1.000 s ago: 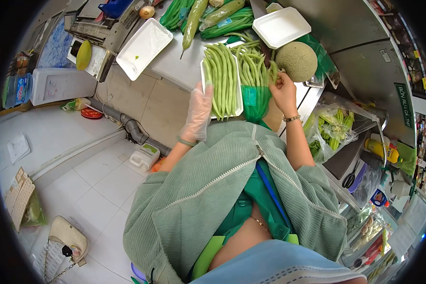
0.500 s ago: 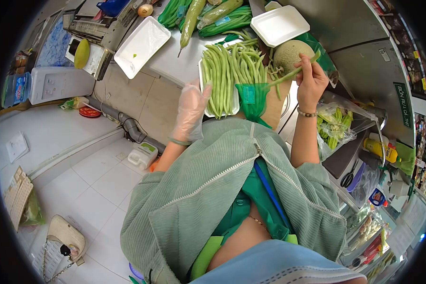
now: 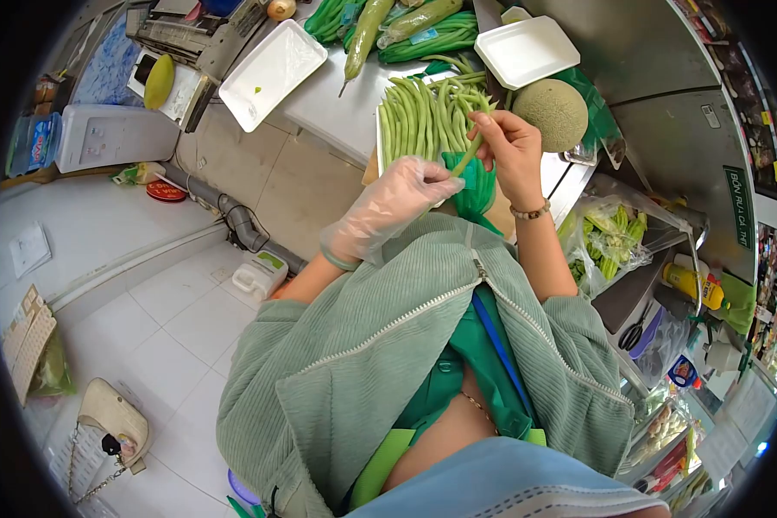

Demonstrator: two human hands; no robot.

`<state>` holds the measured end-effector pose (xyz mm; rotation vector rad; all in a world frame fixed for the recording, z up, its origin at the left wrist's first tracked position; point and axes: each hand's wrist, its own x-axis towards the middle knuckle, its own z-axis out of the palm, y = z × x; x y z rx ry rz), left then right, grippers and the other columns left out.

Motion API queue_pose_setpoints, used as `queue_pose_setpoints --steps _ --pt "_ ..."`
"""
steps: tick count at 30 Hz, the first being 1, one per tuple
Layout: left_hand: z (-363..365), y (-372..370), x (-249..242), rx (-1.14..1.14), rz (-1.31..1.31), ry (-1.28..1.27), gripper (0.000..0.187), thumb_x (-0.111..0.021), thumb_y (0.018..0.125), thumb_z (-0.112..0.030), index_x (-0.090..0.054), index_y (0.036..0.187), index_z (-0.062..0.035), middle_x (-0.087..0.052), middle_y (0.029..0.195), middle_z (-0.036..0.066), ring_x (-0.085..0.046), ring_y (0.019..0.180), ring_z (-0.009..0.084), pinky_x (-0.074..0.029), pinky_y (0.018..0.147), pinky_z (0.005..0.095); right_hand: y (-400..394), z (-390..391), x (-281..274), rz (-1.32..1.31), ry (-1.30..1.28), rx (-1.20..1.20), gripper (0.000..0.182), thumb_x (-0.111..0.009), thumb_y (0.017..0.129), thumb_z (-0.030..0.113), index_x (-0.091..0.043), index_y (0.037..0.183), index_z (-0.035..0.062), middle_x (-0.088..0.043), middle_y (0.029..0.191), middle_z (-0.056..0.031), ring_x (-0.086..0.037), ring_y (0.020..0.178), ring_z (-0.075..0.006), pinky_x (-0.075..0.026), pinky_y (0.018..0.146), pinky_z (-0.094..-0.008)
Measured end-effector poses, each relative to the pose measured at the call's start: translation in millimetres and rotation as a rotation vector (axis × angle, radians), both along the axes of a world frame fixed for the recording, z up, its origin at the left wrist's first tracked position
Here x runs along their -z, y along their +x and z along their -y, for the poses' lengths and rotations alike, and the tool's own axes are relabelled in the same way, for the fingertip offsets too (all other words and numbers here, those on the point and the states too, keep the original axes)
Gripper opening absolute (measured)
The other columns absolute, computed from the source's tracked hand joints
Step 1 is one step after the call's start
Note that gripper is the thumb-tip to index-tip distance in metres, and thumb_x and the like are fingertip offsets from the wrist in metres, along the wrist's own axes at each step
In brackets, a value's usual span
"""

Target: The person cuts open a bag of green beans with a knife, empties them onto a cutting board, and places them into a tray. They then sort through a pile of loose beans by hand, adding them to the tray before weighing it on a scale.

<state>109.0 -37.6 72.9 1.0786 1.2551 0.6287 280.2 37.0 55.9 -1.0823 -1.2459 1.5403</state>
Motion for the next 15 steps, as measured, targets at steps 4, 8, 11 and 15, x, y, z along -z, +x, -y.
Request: queue_pose_setpoints --steps 4,8,11,15 --pt "7.3 1.6 9.5 -0.091 0.069 0.053 0.034 -0.065 0.087 -0.026 -0.065 0.082 0.0072 -0.054 0.064 0.002 -0.046 0.061 0.0085 -0.041 0.061 0.0265 -2.7 1.0 6.5 0.039 0.002 -0.052 0.021 -0.063 0.092 0.019 -0.068 0.093 -0.0010 -0.066 0.073 -0.0027 -0.051 0.050 -0.0031 -0.039 0.042 -0.0172" --pt "8.7 5.4 8.5 -0.186 0.058 0.112 0.033 -0.065 0.087 -0.026 -0.065 0.083 0.0070 -0.055 0.064 0.002 -0.047 0.061 0.0082 -0.041 0.060 0.0260 -6.6 1.1 13.7 0.033 -0.024 -0.104 0.021 -0.063 0.091 0.018 -0.067 0.097 -0.0018 -0.066 0.075 -0.0026 -0.052 0.051 -0.0037 -0.040 0.042 -0.0172" --pt "8.3 -3.0 8.6 -0.117 -0.046 0.122 0.031 -0.065 0.087 -0.024 -0.065 0.085 0.0068 -0.056 0.065 0.002 -0.047 0.061 0.0080 -0.042 0.059 0.0269 -8.4 0.6 18.8 0.072 -0.058 -0.109 0.027 -0.065 0.090 0.020 -0.065 0.105 -0.0027 -0.065 0.082 -0.0040 -0.053 0.053 -0.0044 -0.040 0.042 -0.0175" --pt "10.4 -23.9 37.4 -0.311 -0.057 0.151 0.029 -0.065 0.087 -0.021 -0.066 0.088 0.0075 -0.059 0.069 0.003 -0.051 0.066 0.0066 -0.044 0.062 0.0255 -10.6 3.6 18.2 0.086 -0.045 -0.064 0.037 -0.066 0.089 0.022 -0.060 0.115 -0.0042 -0.063 0.092 -0.0053 -0.055 0.056 -0.0050 -0.041 0.043 -0.0182"
